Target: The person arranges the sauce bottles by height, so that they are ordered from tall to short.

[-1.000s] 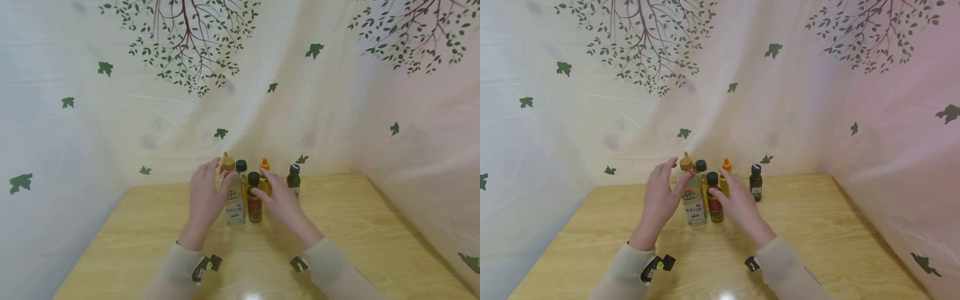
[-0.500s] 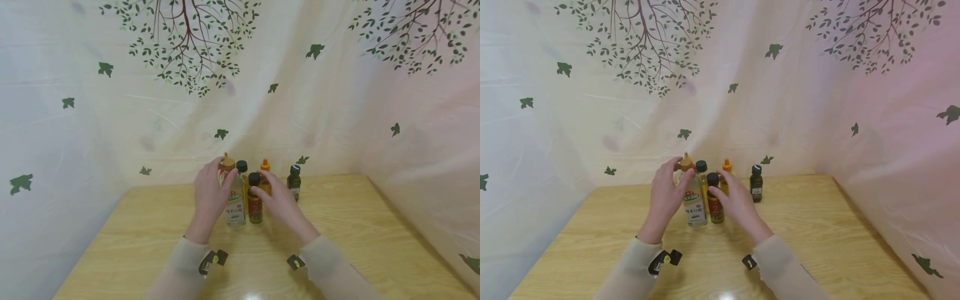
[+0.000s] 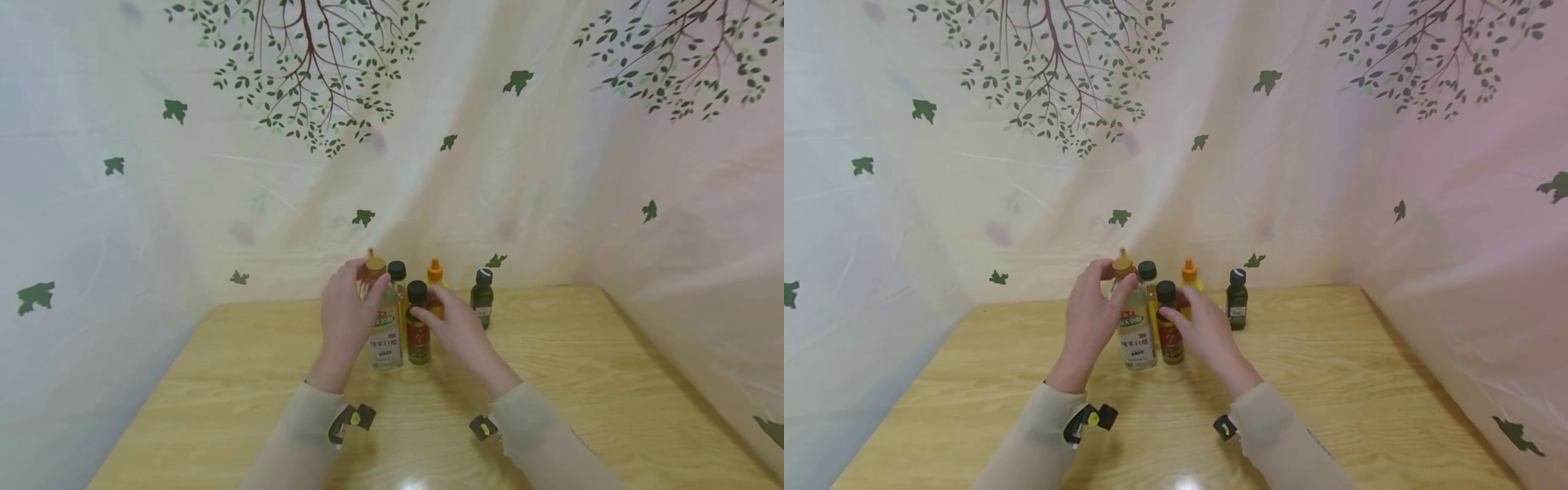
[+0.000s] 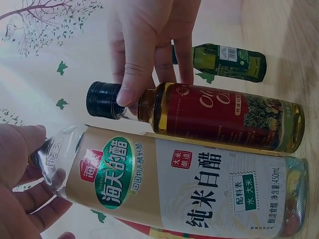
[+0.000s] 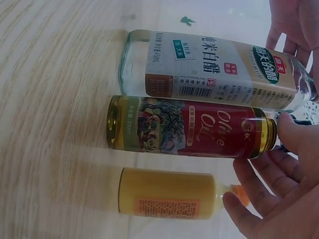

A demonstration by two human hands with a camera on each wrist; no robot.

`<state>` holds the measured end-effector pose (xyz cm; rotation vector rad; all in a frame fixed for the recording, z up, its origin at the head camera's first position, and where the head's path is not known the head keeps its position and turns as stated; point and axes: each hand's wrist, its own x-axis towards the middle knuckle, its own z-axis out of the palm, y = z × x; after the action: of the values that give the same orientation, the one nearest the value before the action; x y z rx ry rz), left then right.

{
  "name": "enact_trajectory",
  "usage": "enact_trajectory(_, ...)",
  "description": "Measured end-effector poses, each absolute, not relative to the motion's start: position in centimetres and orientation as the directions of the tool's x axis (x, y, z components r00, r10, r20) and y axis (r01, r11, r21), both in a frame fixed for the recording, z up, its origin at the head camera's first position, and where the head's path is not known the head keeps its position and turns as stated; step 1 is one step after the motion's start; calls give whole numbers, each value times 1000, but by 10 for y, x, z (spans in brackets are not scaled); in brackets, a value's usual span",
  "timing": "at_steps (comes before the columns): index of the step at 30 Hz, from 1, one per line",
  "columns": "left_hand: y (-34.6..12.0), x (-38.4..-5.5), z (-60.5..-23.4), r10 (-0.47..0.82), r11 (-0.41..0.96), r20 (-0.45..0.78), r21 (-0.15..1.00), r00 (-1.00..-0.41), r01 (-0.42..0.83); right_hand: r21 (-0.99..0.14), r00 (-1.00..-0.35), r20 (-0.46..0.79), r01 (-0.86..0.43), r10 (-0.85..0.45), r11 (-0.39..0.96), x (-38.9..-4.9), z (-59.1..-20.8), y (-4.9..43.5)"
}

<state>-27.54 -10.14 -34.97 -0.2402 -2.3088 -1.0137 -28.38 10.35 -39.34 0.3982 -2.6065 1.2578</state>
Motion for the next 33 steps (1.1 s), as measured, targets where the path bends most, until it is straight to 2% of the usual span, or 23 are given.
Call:
enact_trajectory(11, -101, -277, -349, -77, 679, 558, 636, -827, 366, -704, -927, 336, -365, -167, 610, -286, -396, 104)
enact_trajectory(22, -101, -277, -351, -72, 683, 579, 622, -812, 383, -649, -904, 385, -410, -189, 640, -288, -400, 104)
enact_trajectory(26, -101, -276, -352, -61, 685, 611, 601, -789, 412, -642, -903, 384, -411, -193, 647, -288, -399, 105)
enact_trajectory(33, -104, -275, -357, -54, 665, 695, 561, -717, 494, -638, -904, 378, -412, -201, 650, -289, -399, 105)
